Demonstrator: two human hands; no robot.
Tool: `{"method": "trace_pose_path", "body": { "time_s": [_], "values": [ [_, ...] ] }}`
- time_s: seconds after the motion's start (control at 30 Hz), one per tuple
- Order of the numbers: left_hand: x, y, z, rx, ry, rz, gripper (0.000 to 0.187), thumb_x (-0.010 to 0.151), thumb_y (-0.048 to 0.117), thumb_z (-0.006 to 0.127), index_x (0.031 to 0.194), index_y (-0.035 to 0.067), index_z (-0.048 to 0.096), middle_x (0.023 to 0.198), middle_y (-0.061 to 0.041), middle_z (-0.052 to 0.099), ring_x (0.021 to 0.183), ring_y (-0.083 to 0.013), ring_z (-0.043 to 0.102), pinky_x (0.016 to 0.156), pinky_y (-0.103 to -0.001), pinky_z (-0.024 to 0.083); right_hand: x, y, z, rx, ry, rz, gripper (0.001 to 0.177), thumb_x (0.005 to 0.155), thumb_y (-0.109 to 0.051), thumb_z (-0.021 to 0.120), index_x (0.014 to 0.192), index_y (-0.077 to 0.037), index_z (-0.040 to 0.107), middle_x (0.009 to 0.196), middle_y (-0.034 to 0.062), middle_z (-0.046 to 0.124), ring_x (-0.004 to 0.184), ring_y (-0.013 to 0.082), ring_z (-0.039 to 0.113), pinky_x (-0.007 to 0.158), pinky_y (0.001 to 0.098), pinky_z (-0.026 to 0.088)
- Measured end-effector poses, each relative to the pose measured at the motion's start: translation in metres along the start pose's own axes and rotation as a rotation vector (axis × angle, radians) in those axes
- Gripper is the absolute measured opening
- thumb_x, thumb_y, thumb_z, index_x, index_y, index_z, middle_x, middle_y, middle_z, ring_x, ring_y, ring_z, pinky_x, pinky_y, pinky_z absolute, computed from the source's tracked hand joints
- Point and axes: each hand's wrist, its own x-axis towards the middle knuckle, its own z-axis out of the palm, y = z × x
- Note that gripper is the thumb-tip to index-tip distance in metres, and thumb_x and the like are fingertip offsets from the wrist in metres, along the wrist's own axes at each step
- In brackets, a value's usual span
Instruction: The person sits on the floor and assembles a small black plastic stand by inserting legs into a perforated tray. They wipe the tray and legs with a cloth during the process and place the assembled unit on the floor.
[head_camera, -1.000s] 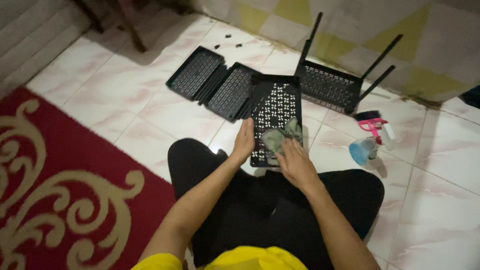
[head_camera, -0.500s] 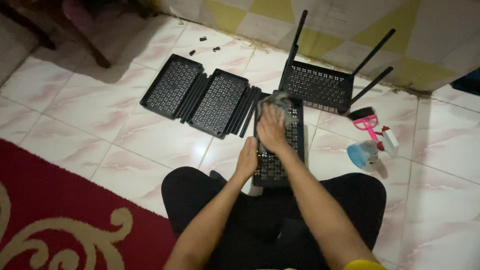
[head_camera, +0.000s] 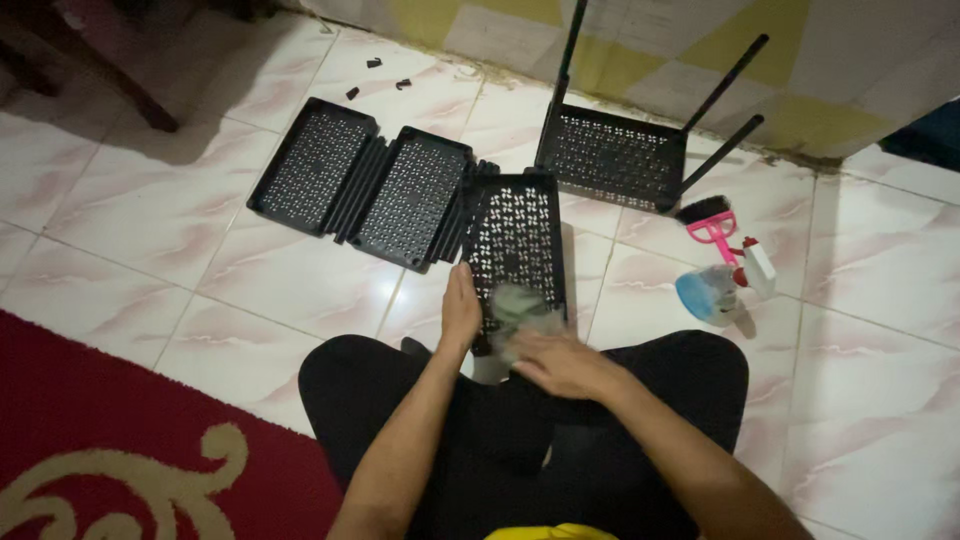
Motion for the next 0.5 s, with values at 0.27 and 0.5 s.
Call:
{"method": "trace_pose_path", "body": {
  "time_s": [0.27, 0.5],
  "values": [
    [-0.012, 0.033, 0.003, 0.012, -0.149, -0.015, 0.047, 0.11, 0.041, 0.032, 0.118, 0.003, 0.059, 0.107, -0.026, 0.068, 0.104, -0.0459, 0.064, 0.09, -0.047, 0.049, 0.009, 0.026, -0.008, -0.536, 0.44, 0.351, 0.06, 0.107, -0.043, 0.04, 0.141, 0.005, 0.051, 0.15, 0.0258, 0.048, 0.148, 0.0361, 0.037, 0.119, 0.0723, 0.007],
    [-0.027, 0.04, 0.007, 0.023, -0.352, -0.075, 0.044, 0.109, 0.039, 0.036, 0.115, 0.002, 0.059, 0.102, -0.025, 0.068, 0.099, -0.0421, 0.066, 0.089, -0.046, 0.049, 0.124, 0.075, -0.048, 0.292, 0.475, 0.866, 0.087, 0.102, -0.064, 0.019, 0.158, 0.003, 0.008, 0.163, 0.0329, 0.002, 0.151, 0.0504, -0.004, 0.116, 0.0627, -0.014]
  ]
}}
